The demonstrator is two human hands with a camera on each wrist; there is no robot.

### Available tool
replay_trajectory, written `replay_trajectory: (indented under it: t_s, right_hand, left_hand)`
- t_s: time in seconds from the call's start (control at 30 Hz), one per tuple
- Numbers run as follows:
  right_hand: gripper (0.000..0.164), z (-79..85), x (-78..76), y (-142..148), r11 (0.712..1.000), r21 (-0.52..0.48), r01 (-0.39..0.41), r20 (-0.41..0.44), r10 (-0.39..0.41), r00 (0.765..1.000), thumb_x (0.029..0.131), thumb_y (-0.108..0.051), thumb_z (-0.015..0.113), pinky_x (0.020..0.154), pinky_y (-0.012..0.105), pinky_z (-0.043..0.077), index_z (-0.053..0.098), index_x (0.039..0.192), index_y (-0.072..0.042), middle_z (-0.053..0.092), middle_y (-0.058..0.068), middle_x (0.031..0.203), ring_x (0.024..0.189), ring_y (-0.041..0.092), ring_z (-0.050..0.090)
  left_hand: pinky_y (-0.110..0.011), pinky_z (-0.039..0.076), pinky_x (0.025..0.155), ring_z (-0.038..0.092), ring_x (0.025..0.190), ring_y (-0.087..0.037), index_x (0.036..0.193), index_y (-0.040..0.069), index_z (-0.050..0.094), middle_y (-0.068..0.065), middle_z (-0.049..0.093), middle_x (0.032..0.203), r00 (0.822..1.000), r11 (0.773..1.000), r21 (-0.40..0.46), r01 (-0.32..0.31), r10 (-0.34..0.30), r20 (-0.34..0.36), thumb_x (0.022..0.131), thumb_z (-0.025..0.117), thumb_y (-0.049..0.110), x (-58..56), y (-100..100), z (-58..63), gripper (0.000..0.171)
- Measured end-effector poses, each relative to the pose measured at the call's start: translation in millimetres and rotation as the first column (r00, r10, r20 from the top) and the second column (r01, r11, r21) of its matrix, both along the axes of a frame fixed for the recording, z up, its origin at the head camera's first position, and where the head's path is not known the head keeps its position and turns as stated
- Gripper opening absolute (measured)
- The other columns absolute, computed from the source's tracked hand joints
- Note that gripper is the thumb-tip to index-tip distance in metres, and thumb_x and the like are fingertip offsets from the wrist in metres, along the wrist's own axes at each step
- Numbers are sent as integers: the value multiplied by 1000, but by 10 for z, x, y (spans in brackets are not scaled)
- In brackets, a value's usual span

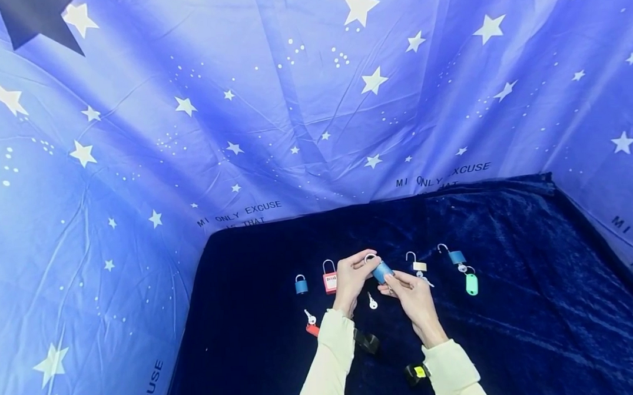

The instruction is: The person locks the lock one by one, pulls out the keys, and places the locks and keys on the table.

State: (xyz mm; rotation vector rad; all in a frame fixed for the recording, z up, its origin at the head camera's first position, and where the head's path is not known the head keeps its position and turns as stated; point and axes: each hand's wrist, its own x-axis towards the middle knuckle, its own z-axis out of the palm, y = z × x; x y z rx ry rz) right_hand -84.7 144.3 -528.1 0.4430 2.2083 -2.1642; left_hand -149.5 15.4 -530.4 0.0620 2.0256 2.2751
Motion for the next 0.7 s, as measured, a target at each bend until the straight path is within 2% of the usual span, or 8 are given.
replay_trajectory:
  t_s: [0.1, 0.27, 0.43, 0.57, 0.7]
  right_hand:
    - [38, 3, -4, 11, 1000, -3, 2, 1, -2, 1000, 100, -22, 60, 90, 24, 54, 61, 128, 3, 74, 20, 103, 90, 23, 75]
    - [38, 22, -22, 17, 999, -39, -5, -27, 4, 1000, 100, -19, 60, 82, 21, 57, 60, 129, 6, 71, 27, 108, 90, 26, 74]
    - [36, 28, -30, 3, 1000, -7, -6, -68, 6, 998, 99, -18, 62, 81, 20, 57, 62, 125, 7, 71, 28, 105, 88, 29, 74]
    - [36, 23, -23, -10, 1000, 0, -11, -79, 11, 997, 99, -18, 63, 82, 20, 57, 62, 124, 7, 71, 29, 105, 88, 31, 74]
    - [35, 27, 6, -14, 1000, -3, -14, -52, 14, 999, 99, -16, 62, 84, 19, 55, 62, 126, 7, 71, 28, 105, 89, 31, 74]
  left_hand:
    - [-26, 60, 74, 72, 83, -9, 113, -6, 70, -11, 77, 92, 1000, 1000, -21, 4, -5, -21, 90, 74, 17, 4, 8, 3, 33]
    - [-26, 59, 77, 71, 81, -8, 113, -8, 69, -18, 75, 89, 998, 1000, 15, 1, -1, -58, 97, 65, 19, -3, 14, -6, 32]
    - [-19, 58, 71, 67, 76, -4, 110, -8, 71, -24, 73, 90, 998, 1000, 5, -30, 31, -57, 95, 67, 18, -13, 21, 21, 31]
    - [-16, 56, 67, 66, 73, -1, 107, -4, 73, -17, 75, 86, 997, 998, -7, -59, 59, -53, 94, 68, 20, -8, 26, 7, 28]
    - [-15, 55, 65, 65, 71, 0, 107, -5, 73, -14, 75, 83, 996, 998, -21, -54, 52, -77, 94, 69, 20, 4, 14, -20, 28]
